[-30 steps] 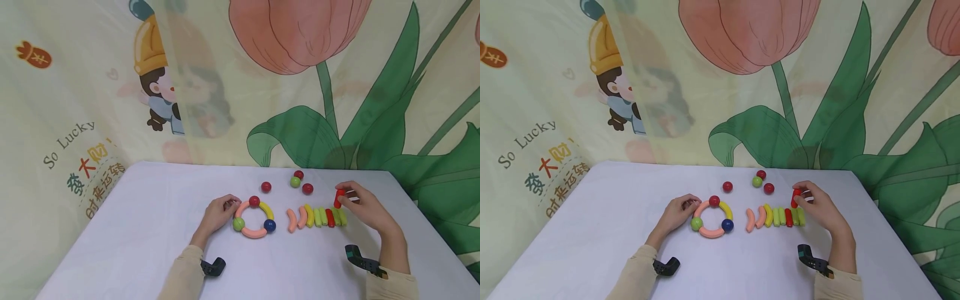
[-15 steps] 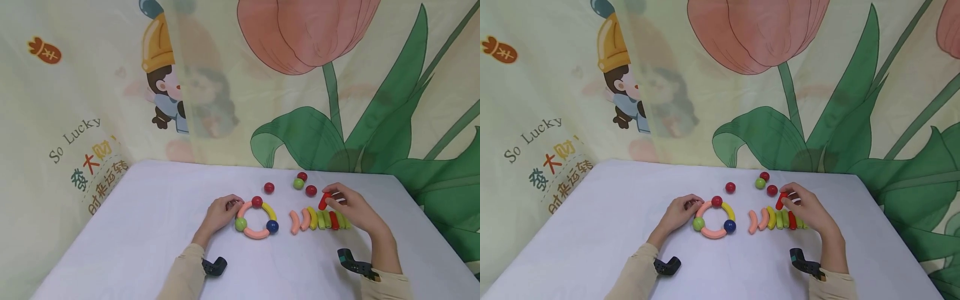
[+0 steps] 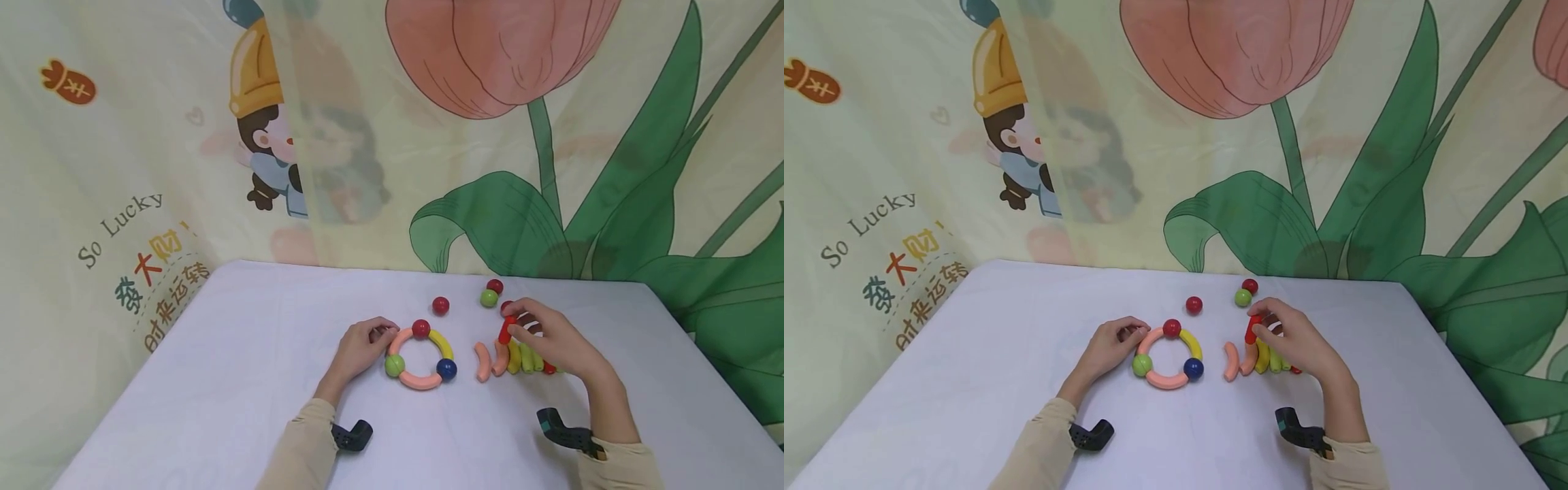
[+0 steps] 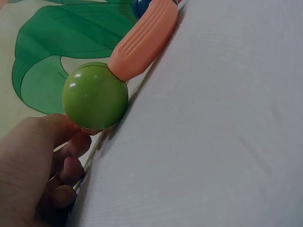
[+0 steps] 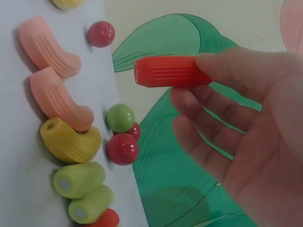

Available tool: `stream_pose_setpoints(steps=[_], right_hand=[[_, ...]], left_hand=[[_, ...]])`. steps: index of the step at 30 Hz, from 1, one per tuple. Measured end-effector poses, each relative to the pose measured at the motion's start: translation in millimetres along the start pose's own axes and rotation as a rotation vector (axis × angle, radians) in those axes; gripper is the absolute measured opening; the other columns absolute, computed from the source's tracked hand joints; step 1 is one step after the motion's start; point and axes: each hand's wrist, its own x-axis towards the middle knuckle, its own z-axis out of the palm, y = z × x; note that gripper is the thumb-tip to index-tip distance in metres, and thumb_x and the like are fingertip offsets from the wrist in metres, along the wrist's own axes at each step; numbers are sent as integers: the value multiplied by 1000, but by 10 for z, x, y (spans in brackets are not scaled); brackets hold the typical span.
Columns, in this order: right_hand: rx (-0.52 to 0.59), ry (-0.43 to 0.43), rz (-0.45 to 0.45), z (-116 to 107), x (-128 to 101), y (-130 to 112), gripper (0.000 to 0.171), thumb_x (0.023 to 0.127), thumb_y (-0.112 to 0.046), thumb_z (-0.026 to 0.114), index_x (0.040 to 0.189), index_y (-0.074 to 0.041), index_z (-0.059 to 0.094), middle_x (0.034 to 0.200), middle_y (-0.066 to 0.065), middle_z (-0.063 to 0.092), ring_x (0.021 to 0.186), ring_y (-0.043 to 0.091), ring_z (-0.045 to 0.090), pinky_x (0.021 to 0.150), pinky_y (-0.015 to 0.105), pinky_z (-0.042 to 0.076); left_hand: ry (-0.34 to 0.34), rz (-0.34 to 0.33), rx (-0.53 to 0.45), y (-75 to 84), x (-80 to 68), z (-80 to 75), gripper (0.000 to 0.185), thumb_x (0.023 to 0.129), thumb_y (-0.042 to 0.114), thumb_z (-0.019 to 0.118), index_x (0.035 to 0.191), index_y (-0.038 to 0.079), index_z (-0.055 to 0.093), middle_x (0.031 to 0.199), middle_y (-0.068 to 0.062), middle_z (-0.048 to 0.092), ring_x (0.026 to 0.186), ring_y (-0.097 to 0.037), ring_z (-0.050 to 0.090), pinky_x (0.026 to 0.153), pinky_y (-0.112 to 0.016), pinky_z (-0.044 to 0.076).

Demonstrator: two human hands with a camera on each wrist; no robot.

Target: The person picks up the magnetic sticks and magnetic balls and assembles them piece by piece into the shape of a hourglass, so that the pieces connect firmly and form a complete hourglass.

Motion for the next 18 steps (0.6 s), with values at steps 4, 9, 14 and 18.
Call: stream_pose_setpoints(steps=[4,9,14,18], right_hand=[[6,-17,1,60,30,-33,30,88,-11,64,116,-9,55,105,3,63,100,21,58,81,26,50],[11,-24,-4,125,52,-70,30,87,-10,65,116,-9,56,104,2,63,99,19,58,80,26,51],[27,-24,-5,170,78,-137,33,86,-10,66,117,-11,55,108,5,62,96,20,58,77,30,53],[57,-37,-19,222,116,-204,32,86,-14,67,117,-12,56,106,3,62,96,19,58,77,33,52]], left_hand=[[-4,-12,3,-2,0,17,15,90,28,62,101,22,70,68,7,55,62,-9,47,56,-21,36],[-17,-26,-5,-6,2,27,15,91,28,62,102,23,70,71,7,58,65,-9,49,57,-22,39],[-4,-9,-14,-7,14,29,15,91,28,62,102,22,70,73,6,60,65,-8,49,58,-21,39],[4,-8,-13,-1,11,22,15,90,28,63,101,22,70,74,6,61,64,-9,49,57,-21,39]])
